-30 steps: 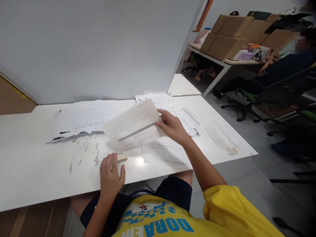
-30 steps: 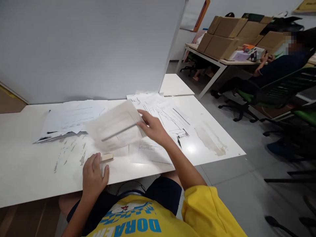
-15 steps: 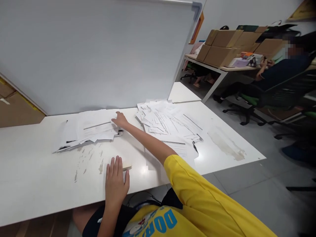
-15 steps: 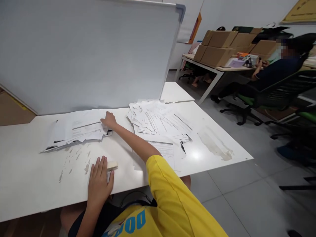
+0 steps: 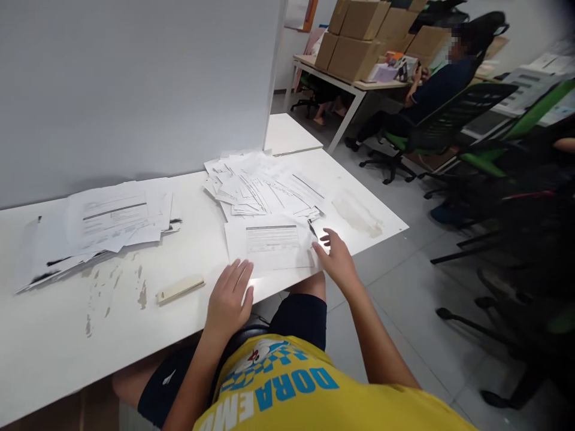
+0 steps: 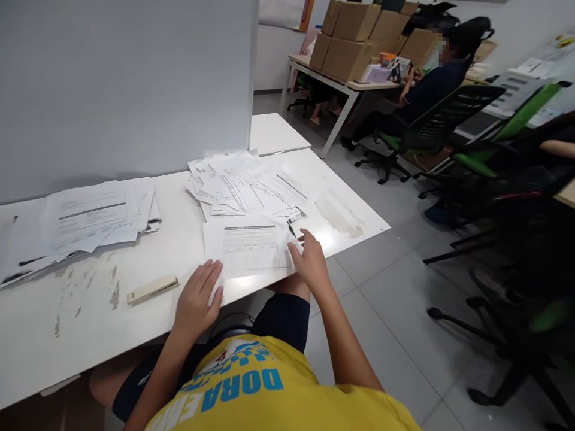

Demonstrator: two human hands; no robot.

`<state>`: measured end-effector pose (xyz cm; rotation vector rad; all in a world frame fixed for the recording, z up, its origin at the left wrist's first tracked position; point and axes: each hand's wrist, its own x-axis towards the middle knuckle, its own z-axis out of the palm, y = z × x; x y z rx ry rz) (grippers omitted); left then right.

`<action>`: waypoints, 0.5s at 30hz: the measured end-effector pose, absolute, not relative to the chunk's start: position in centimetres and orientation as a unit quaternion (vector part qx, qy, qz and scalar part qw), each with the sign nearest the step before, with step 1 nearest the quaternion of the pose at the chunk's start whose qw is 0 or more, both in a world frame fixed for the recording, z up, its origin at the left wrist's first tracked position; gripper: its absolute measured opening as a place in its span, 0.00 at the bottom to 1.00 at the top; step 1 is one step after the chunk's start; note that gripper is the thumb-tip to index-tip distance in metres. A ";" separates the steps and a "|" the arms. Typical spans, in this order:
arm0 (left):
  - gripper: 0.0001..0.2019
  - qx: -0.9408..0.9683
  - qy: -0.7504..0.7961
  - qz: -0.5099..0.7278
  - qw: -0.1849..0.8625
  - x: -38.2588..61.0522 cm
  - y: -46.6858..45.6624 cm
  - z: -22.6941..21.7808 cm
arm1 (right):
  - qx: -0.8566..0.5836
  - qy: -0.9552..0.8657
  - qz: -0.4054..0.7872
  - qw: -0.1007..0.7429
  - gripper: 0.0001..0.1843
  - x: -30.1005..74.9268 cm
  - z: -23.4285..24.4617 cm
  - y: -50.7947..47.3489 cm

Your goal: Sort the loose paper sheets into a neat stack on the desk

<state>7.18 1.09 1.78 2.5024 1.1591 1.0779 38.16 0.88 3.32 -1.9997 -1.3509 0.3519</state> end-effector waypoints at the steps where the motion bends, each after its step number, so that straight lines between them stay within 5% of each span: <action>1: 0.28 0.820 0.415 0.367 0.145 8.4 2.2 1.8 | -0.773 -0.500 0.144 0.364 0.32 37.9 2.0 -0.4; 7: 0.37 0.584 0.538 0.464 0.394 11.1 6.1 1.1 | -0.735 -0.495 0.132 0.445 0.29 33.7 -1.2 -1.8; 15: 0.32 0.662 0.477 0.506 0.280 10.5 4.5 1.5 | -0.710 -0.452 0.183 0.507 0.30 33.4 -1.2 -0.7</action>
